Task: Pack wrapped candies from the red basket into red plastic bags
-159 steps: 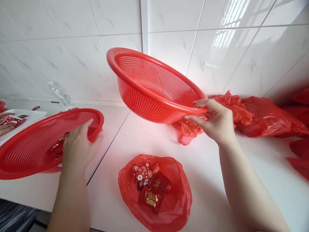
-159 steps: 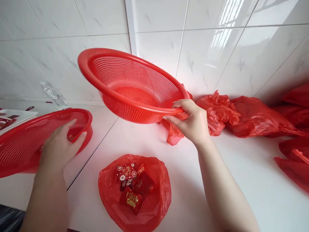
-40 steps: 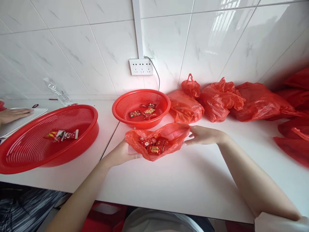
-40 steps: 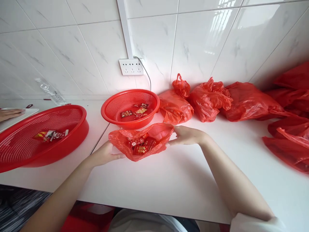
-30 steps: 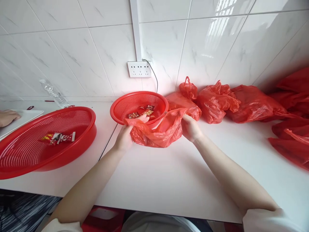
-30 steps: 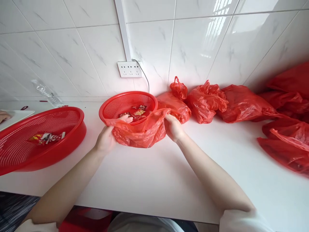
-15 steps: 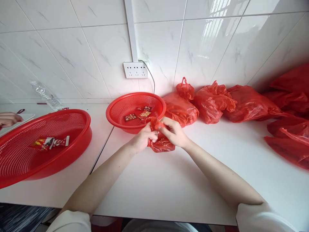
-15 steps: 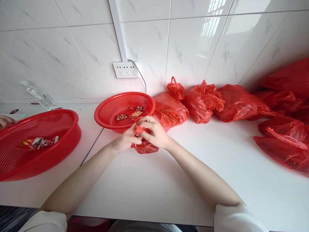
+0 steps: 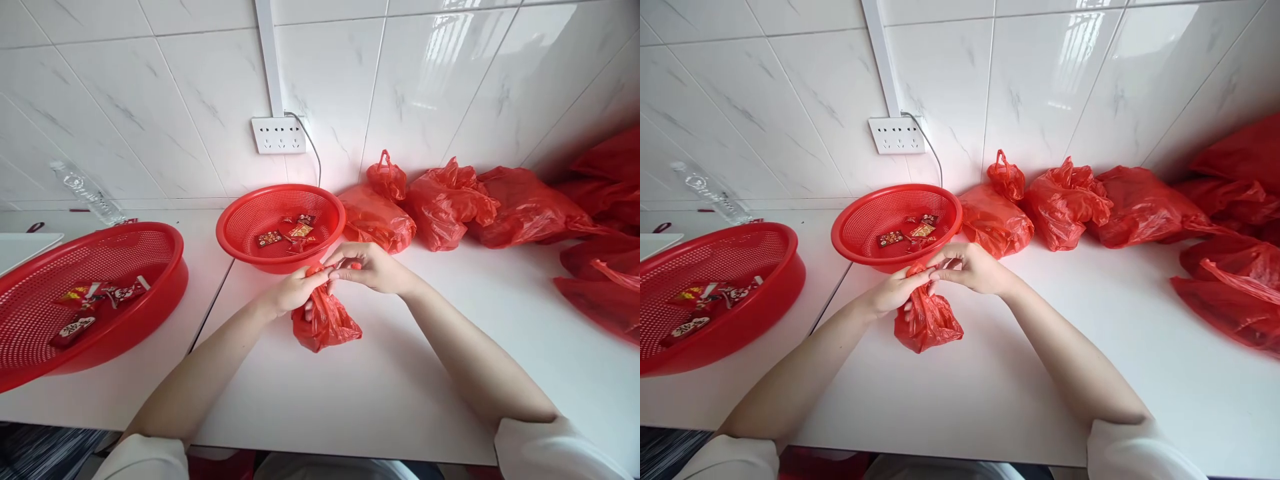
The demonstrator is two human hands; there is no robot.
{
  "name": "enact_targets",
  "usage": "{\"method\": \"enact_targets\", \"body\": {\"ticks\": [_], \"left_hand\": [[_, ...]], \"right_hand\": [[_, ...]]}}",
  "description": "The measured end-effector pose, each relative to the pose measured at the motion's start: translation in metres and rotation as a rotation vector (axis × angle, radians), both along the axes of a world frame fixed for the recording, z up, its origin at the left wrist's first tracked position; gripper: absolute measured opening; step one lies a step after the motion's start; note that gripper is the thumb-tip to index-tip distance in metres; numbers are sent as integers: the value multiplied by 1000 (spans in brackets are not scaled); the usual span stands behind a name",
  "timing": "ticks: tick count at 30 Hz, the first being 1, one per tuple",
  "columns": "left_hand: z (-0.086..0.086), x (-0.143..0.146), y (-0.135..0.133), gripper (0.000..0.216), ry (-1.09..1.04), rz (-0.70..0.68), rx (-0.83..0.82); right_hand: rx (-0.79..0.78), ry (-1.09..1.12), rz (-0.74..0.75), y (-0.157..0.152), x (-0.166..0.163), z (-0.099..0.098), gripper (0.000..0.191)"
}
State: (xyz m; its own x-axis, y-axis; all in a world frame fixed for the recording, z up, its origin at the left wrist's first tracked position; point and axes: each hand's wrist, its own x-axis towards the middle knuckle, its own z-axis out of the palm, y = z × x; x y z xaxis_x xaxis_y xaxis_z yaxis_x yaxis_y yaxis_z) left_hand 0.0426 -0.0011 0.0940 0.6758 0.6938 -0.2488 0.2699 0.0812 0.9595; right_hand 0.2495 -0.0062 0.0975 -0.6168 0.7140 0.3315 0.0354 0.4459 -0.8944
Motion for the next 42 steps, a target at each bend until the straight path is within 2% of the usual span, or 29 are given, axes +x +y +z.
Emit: {"method": "enact_targets", "body": {"ticks": [5, 8, 11, 14, 18, 23, 27, 29, 32, 34, 36, 38, 42], "left_hand": [[6, -4, -1, 44, -37, -61, -99], [11, -6, 1, 42, -96, 58, -109], [13, -7, 6, 34, -177, 168, -229], [13, -7, 9, 34, -187, 170, -314], [16, -7, 5, 30, -164, 172, -271], [22, -6, -2, 30, -178, 108, -159], [27, -5, -6, 19, -150, 18, 71], [30, -6, -11, 23, -42, -15, 270], [32, -7, -20, 24, 223, -30, 643], [31, -8, -22, 28, 358, -51, 926], [27, -9, -20, 32, 428, -46, 1159], [21, -10, -15, 34, 462, 17, 1263], [13, -13, -5, 29, 472, 199, 1237]], "right_hand": [[261, -173, -188, 1, 12, 7, 17], [386, -260, -242, -2, 17, 13, 13], [431, -300, -249, -8, 17, 17, 8], [481, -317, -211, -15, 12, 20, 9], [504, -312, -102, -24, 9, 22, 12], [512, -251, -111, -29, 9, 23, 11], [547, -295, -31, -29, 6, 22, 9], [491, -191, -87, -26, 3, 19, 8], [246, 46, -220, -18, -3, 8, 17], [54, 101, -181, -11, -7, -2, 25], [-44, 74, -93, -5, -10, -12, 31], [-73, 50, -52, -1, -12, -20, 34], [-94, 113, -72, 0, -9, -22, 35]]}}
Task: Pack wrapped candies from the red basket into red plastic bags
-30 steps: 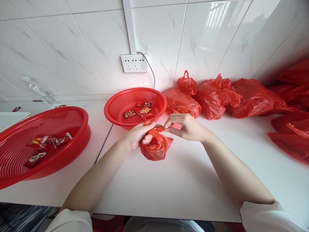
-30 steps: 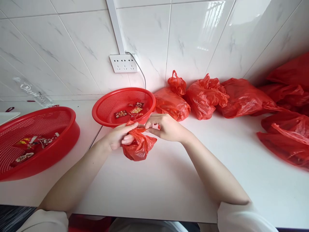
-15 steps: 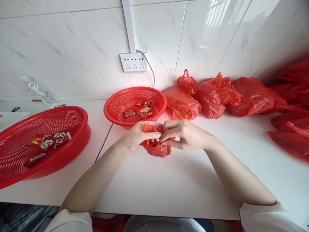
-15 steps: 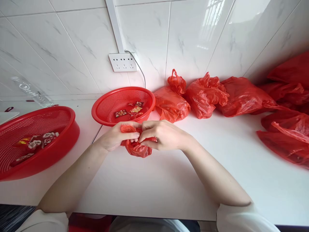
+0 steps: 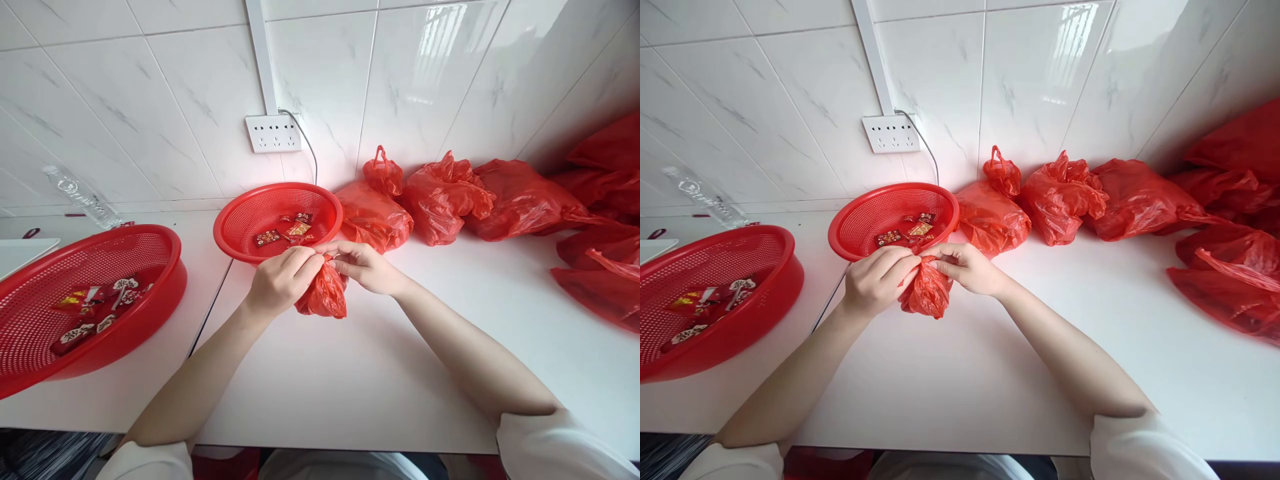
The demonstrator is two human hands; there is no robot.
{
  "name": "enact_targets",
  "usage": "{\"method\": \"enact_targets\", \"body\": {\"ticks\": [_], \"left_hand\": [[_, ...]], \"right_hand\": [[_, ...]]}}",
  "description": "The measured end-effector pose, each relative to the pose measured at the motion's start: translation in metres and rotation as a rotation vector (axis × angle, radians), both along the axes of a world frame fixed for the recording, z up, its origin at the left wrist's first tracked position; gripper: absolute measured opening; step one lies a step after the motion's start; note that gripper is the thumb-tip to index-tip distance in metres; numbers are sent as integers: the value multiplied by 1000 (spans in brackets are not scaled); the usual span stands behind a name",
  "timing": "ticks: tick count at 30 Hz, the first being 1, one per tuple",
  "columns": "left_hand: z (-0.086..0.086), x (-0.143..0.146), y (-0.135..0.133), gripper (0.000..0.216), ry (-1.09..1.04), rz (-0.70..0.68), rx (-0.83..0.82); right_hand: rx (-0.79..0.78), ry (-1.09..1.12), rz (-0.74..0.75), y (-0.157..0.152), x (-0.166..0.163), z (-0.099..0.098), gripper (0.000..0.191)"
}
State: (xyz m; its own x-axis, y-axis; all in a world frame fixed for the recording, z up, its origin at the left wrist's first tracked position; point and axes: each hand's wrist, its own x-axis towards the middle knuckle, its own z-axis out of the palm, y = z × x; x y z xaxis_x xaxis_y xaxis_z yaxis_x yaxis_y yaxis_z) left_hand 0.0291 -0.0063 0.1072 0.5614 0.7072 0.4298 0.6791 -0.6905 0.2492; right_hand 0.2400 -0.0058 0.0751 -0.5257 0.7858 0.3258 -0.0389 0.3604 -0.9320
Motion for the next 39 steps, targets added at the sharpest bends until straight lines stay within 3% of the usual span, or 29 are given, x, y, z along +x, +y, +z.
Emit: {"method": "enact_targets", "body": {"ticks": [4, 6, 9, 11, 13, 16, 19, 23, 28, 33, 36, 39], "left_hand": [[2, -9, 4, 27, 49, 38, 83], [6, -12, 5, 25, 142, -33, 274], [10, -11, 7, 27, 199, -207, 742], [13, -8, 6, 32, 195, -269, 959], [17, -7, 6, 35, 209, -274, 986], [22, -12, 6, 37, 233, -259, 804], [26, -20, 11, 37, 223, -260, 517], [23, -23, 17, 43, 215, -233, 83], [13, -14, 17, 50, 253, -133, -280], [10, -10, 12, 46, 360, -109, -435], [16, -13, 11, 31, 330, -40, -462], [26, -15, 9, 29, 262, 32, -437]], "right_hand": [[231, -108, -113, -5, 9, 15, 24], [455, -227, -172, -8, 16, 26, 21], [692, -403, -197, -8, 32, 39, 21], [742, -499, -227, -4, 48, 43, 20], [731, -559, -265, 2, 66, 44, 19], [657, -594, -286, 9, 93, 41, 20], [590, -610, -278, 12, 110, 38, 21], [478, -694, -290, 15, 110, 34, 23], [165, -862, -247, 12, 100, 35, 22], [23, -1000, -191, 1, 93, 42, 24], [103, -921, -208, -3, 74, 39, 34], [248, -781, -159, -5, 40, 24, 48]]}}
